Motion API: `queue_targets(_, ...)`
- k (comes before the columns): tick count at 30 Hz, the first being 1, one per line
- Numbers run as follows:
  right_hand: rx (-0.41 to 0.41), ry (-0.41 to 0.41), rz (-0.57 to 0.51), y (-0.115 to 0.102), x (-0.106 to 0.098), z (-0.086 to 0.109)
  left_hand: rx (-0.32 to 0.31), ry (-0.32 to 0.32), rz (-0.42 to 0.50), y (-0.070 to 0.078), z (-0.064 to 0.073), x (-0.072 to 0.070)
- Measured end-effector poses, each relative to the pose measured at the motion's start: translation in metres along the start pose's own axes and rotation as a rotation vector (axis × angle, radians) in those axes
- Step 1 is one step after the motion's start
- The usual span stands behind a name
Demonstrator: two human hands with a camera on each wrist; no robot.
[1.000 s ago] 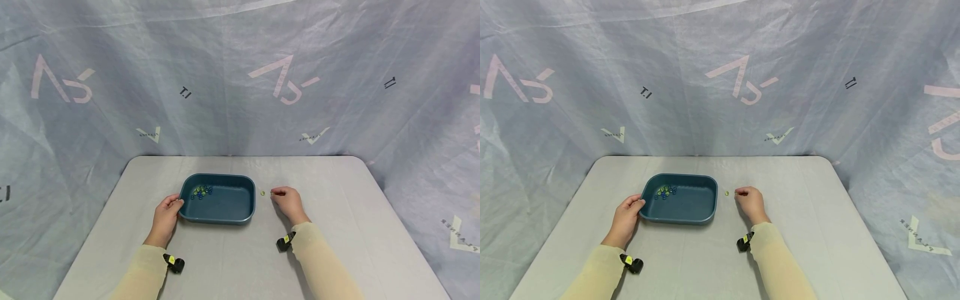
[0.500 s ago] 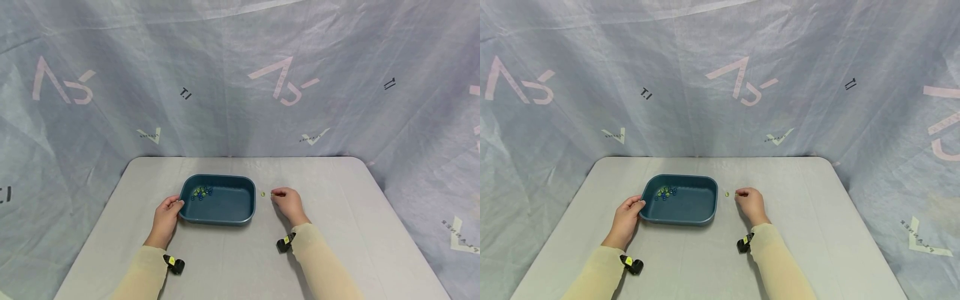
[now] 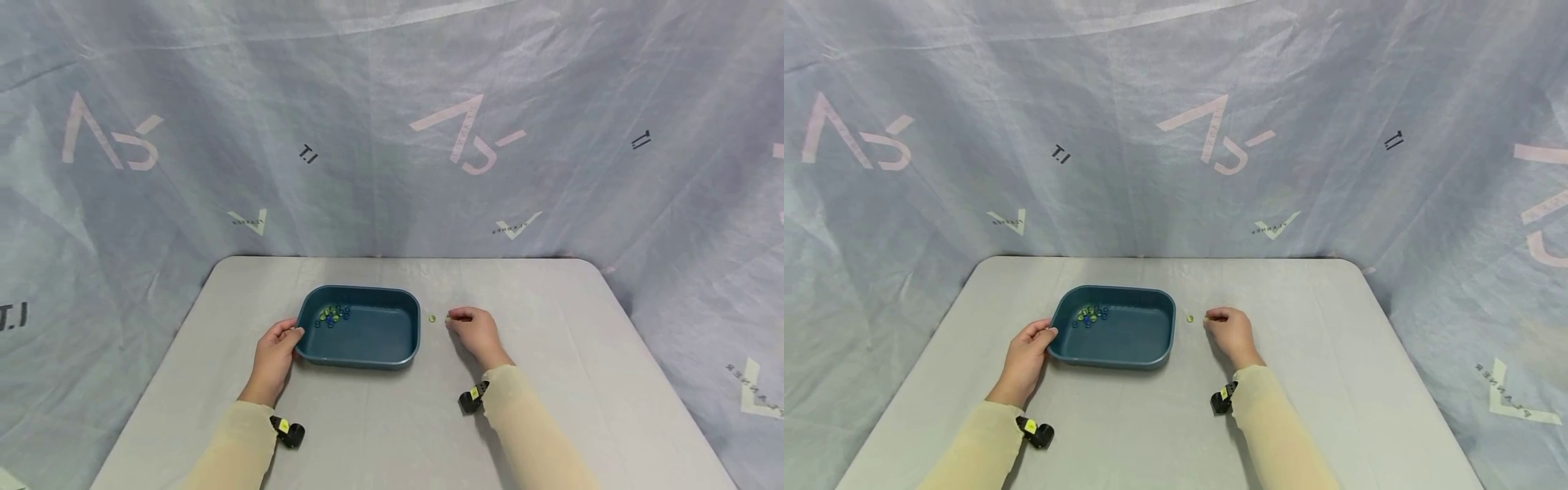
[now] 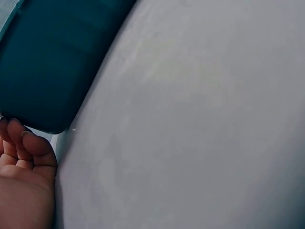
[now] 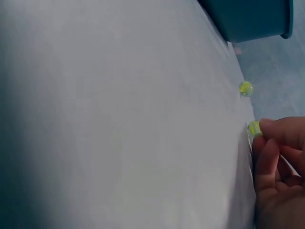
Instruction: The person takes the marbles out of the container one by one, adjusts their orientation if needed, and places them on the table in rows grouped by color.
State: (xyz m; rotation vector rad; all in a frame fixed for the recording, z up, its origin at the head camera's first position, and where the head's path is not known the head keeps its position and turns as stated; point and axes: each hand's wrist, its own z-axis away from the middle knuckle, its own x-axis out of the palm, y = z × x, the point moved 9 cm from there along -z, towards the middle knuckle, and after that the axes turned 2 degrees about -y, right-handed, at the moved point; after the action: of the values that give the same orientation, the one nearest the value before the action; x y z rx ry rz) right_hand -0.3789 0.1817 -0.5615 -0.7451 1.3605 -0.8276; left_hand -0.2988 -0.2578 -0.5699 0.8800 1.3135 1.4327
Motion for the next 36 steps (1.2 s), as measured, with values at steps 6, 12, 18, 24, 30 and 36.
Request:
queue_targets(6,-0.010,0.001,-0.054,-0.009,-0.006,0.006,-0.001,0.003,0.003,-0.002,-0.002,0.000)
queue_targets(12,-0.093,0.003,-0.070,-0.036,-0.012,0.012,0.002,0.005,-0.006,-0.002,-0.001,0.000)
queue_targets(18,-0.185,-0.017,-0.112,-0.074,-0.007,0.018,-0.006,0.008,-0.003,0.000,0.000,0.001)
queue_targets(24,-0.224,-0.047,-0.138,-0.103,0.011,0.023,-0.002,0.005,-0.001,-0.001,0.000,0.002)
queue_targets(30,-0.282,-0.118,-0.114,-0.133,0.039,0.026,-0.010,0.010,-0.016,-0.002,-0.001,0.001)
queue_targets(36,-0.332,-0.182,-0.061,-0.164,0.062,0.027,-0.014,0.012,-0.020,-0.002,-0.001,0.001)
